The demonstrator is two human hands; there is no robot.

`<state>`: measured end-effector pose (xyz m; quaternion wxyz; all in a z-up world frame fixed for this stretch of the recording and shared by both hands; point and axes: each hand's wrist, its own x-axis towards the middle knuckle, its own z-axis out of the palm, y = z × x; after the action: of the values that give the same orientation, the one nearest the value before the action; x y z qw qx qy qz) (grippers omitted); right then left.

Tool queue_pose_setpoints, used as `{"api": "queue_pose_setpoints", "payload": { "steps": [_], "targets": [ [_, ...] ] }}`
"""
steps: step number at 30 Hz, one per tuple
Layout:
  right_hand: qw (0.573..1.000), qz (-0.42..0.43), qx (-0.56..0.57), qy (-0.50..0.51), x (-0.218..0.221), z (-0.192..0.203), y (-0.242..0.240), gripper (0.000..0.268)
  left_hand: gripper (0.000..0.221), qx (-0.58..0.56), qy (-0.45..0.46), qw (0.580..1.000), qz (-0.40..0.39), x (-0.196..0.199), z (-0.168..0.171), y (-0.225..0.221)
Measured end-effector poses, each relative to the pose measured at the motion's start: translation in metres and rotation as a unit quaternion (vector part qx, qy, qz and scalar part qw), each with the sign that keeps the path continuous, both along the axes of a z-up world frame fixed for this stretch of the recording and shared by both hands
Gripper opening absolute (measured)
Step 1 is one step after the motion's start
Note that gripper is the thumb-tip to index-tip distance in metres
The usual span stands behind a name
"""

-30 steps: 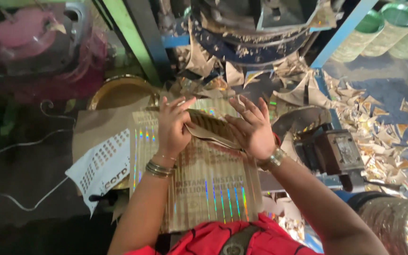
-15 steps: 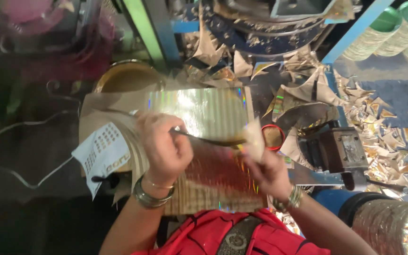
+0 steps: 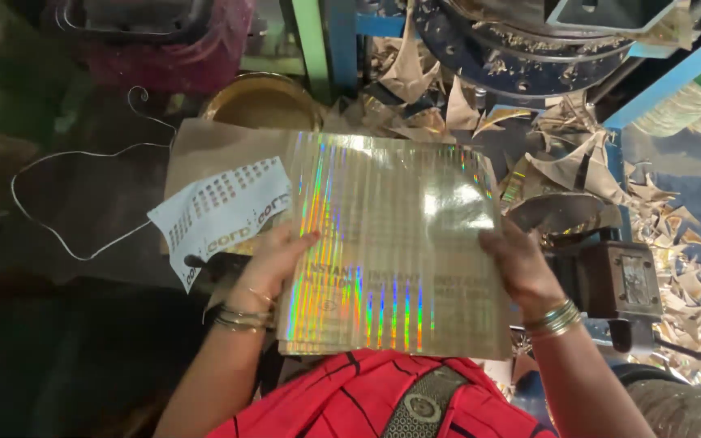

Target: The person peels holographic foil paper sheets one at a time from a stack, places a sheet into a plate press machine, and operates the machine to press it into a disposable plate. They remove the pressed plate, stack it on a growing pile, and discard trimmed paper scraps onto the floor.

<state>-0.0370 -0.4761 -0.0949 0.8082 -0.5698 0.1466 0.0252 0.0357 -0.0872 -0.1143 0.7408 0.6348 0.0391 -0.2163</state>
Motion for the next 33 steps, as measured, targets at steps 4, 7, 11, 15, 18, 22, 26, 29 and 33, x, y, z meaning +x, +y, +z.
{"api": "queue_pose_setpoints", "payload": {
  "steps": [4,7,11,15,18,22,26,29,33],
  "targets": [
    [0.955,-0.001,-0.279,-0.104,-0.022,0.003,0.004,0.011,0.025,0.064,-0.130,0.989,0.038,-0.023,0.016,-0.013],
    [0.912,-0.051,-0.342,-0.220,-0.033,0.011,0.004,0.010,0.021,0.170,-0.249,0.951,0.074,-0.047,0.099,-0.020],
    [0.914,-0.097,-0.245,-0.308,-0.053,0.087,0.042,0.024,0.027,0.182,-0.351,0.911,0.113,-0.076,0.155,-0.033],
    [0.907,-0.093,-0.208,-0.355,-0.047,0.057,0.043,0.053,0.033,0.220,-0.465,0.843,0.158,-0.074,0.113,-0.036],
    [0.931,-0.084,-0.164,-0.314,-0.037,0.007,0.039,0.050,0.033,0.239,-0.454,0.841,0.171,-0.061,0.051,-0.044],
    [0.871,-0.094,-0.352,-0.329,-0.029,0.007,0.043,0.023,0.037,0.114,-0.359,0.905,0.200,-0.051,0.018,-0.050],
    [0.908,-0.104,-0.243,-0.326,-0.034,0.016,0.041,0.024,0.032,0.110,-0.344,0.908,0.213,-0.056,0.014,-0.039],
    [0.930,-0.083,-0.185,-0.305,-0.032,-0.024,0.035,0.021,0.030,0.138,-0.361,0.902,0.193,-0.050,-0.005,-0.033],
    [0.958,-0.024,-0.213,-0.192,-0.038,-0.041,0.033,0.026,0.028,0.191,-0.393,0.877,0.202,-0.044,-0.009,-0.028]
  ]
}}
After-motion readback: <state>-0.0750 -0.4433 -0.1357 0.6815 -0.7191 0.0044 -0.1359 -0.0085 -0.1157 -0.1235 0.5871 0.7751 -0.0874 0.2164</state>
